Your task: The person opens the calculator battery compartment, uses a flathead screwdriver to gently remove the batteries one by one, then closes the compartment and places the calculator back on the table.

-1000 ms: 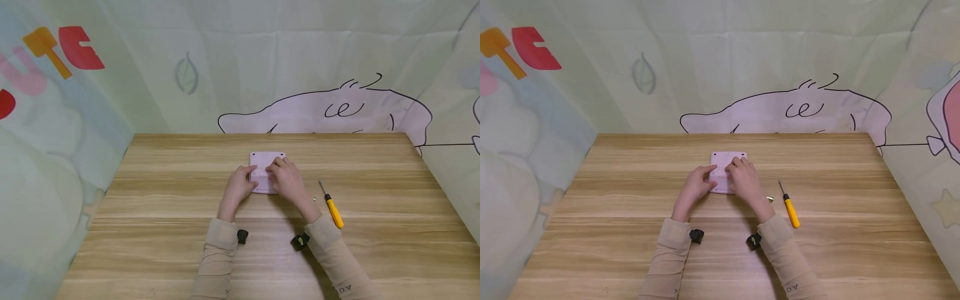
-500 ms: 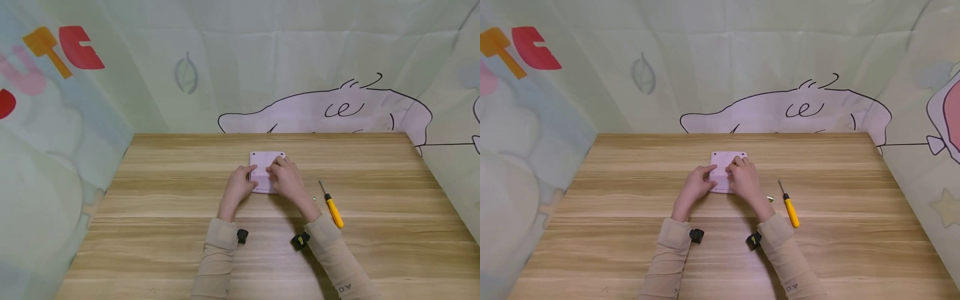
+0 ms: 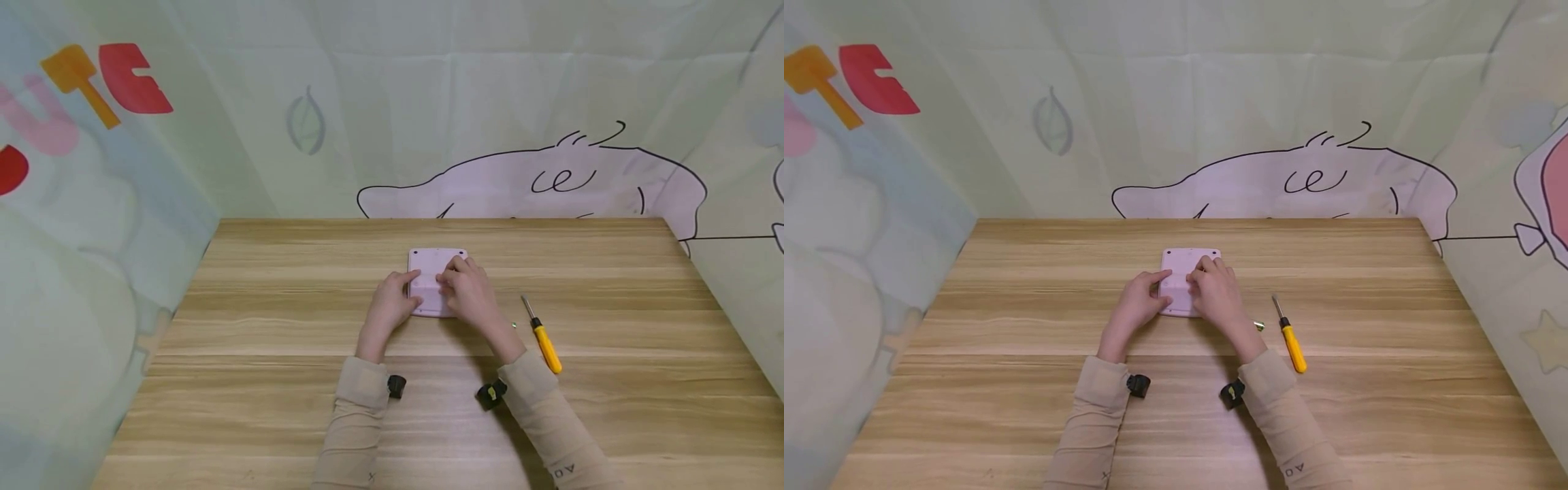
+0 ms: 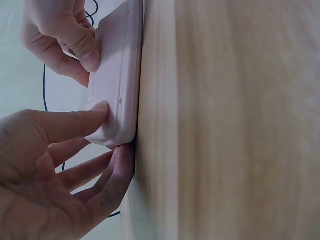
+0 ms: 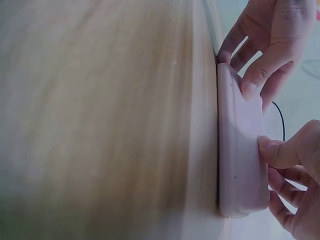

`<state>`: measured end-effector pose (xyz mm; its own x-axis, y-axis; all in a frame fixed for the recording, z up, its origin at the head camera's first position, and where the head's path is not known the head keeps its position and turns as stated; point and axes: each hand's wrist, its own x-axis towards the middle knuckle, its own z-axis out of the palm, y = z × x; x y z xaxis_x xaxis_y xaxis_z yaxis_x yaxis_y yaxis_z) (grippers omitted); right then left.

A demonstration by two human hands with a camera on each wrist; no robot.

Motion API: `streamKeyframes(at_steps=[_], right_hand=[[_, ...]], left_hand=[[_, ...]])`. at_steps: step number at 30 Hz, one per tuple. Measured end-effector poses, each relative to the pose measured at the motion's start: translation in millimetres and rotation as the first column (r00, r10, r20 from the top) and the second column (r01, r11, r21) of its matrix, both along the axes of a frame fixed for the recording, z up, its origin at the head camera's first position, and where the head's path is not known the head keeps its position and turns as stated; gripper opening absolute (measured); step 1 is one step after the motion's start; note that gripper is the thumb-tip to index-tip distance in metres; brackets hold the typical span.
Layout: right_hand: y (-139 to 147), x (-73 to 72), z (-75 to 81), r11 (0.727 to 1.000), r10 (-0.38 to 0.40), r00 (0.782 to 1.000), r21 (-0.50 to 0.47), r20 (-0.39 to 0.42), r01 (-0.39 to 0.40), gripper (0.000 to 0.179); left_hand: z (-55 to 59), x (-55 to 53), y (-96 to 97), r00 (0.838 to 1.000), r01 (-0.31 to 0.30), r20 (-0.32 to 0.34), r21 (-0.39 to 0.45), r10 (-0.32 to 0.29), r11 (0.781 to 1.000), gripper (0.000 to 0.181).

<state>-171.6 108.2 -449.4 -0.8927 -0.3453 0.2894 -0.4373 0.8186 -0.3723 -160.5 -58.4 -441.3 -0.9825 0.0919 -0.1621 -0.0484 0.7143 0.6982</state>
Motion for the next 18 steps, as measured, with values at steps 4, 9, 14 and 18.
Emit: streamKeyframes(at_steps=[4, 9, 14, 18], right_hand=[[-0.7, -0.6, 1.7, 1.0, -0.021, 1.0, 0.001, 0.017, 0.021, 0.013], [-1.0, 0.4, 4.2, 1.0, -0.028, 0.999, 0.01, 0.027, 0.027, 0.016], [2.9, 1.2, 3.3, 0.999, -0.017, 1.0, 0.039, 0.014, 0.017, 0.02], [6.6, 2.9, 4.7, 0.995, -0.006, 1.0, 0.102, 0.001, 0.006, 0.024]], left_hand=[[0.2, -0.1, 0.7, 1.0, 0.004, 0.0, -0.003, -0.004, 1.0, 0.054], [0.4, -0.5, 1.3, 1.0, 0.001, 0.002, -0.002, -0.001, 1.0, 0.054], [0.0, -0.8, 2.5, 1.0, 0.012, -0.001, -0.021, -0.012, 1.0, 0.053], [0.7, -1.1, 3.9, 1.0, 0.019, -0.007, -0.036, -0.019, 0.999, 0.053]])
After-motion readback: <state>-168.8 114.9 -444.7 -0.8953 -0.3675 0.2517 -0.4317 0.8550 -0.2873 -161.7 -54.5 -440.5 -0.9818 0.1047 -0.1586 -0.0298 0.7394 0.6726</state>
